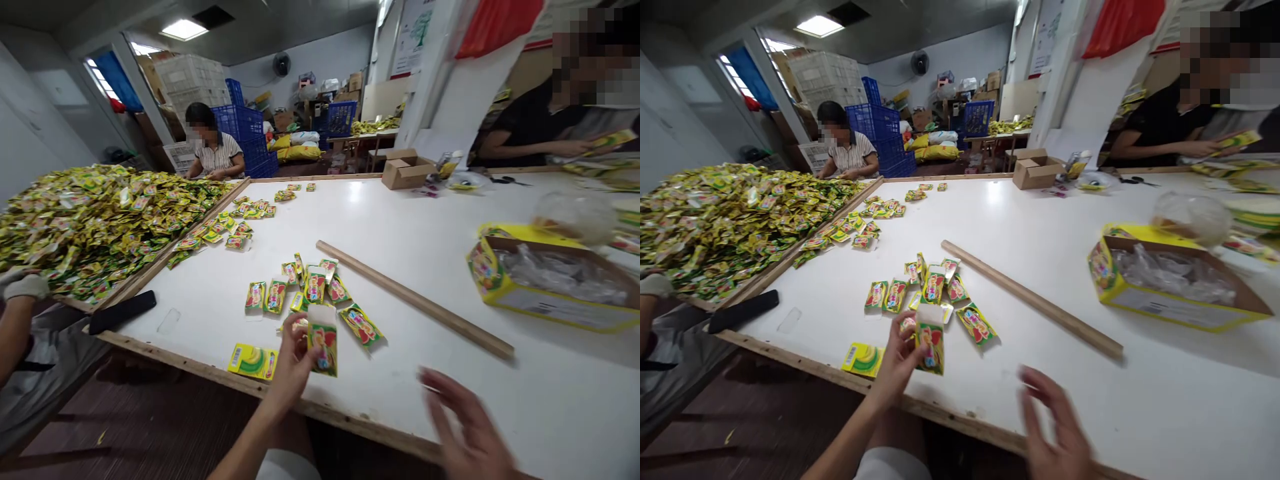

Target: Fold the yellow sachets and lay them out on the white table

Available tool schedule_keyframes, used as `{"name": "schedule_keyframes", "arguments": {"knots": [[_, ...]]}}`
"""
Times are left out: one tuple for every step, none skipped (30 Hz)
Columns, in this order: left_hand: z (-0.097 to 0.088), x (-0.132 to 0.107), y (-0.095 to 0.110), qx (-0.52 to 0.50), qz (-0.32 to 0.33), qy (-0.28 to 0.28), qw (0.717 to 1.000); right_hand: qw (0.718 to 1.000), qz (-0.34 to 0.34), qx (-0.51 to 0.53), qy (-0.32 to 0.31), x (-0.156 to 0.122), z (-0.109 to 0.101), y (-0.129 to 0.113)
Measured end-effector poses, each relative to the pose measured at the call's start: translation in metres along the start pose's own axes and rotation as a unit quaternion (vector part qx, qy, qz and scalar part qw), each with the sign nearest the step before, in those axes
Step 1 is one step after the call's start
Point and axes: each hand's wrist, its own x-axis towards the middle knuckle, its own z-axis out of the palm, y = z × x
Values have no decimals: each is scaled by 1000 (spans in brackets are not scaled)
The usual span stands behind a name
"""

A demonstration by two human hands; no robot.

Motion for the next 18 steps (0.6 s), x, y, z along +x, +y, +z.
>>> {"name": "schedule_keyframes", "arguments": {"knots": [[11,-5,-6,-14,-14,-31,999,998,-3,35,-42,3,13,-7],[19,-9,-11,-19,-25,-55,998,993,-1,76,-92,6,27,-12],[24,-13,-17,-19,-37,-73,996,988,4,106,-113,9,40,-15],[27,-16,-21,-15,-49,-87,995,984,11,124,-127,12,50,-15],[28,-19,-25,-11,-62,-99,993,981,19,133,-137,13,57,-14],[27,-20,-28,-7,-76,-111,991,980,26,133,-144,14,60,-12],[25,-21,-31,-3,-90,-121,989,979,33,128,-157,14,61,-9],[22,-20,-32,2,-100,-130,987,977,38,120,-172,15,59,-6],[20,-19,-34,9,-103,-133,986,975,42,112,-189,16,57,-4],[18,-17,-35,19,-101,-129,986,973,44,104,-202,17,56,-3],[17,-15,-36,28,-95,-119,988,972,44,97,-210,19,55,-2],[16,-12,-37,39,-88,-107,990,972,42,91,-211,22,56,-2],[15,-9,-38,48,-78,-95,991,973,37,87,-208,25,58,-2],[15,-6,-39,54,-71,-85,992,975,30,85,-203,27,61,-2],[15,-4,-40,53,-64,-76,994,976,23,86,-198,30,65,-1],[15,-2,-41,46,-57,-68,995,977,19,91,-192,32,68,1],[15,0,-42,37,-50,-60,996,977,19,99,-185,33,71,3],[15,1,-42,29,-45,-55,997,977,23,109,-180,34,73,5]]}}
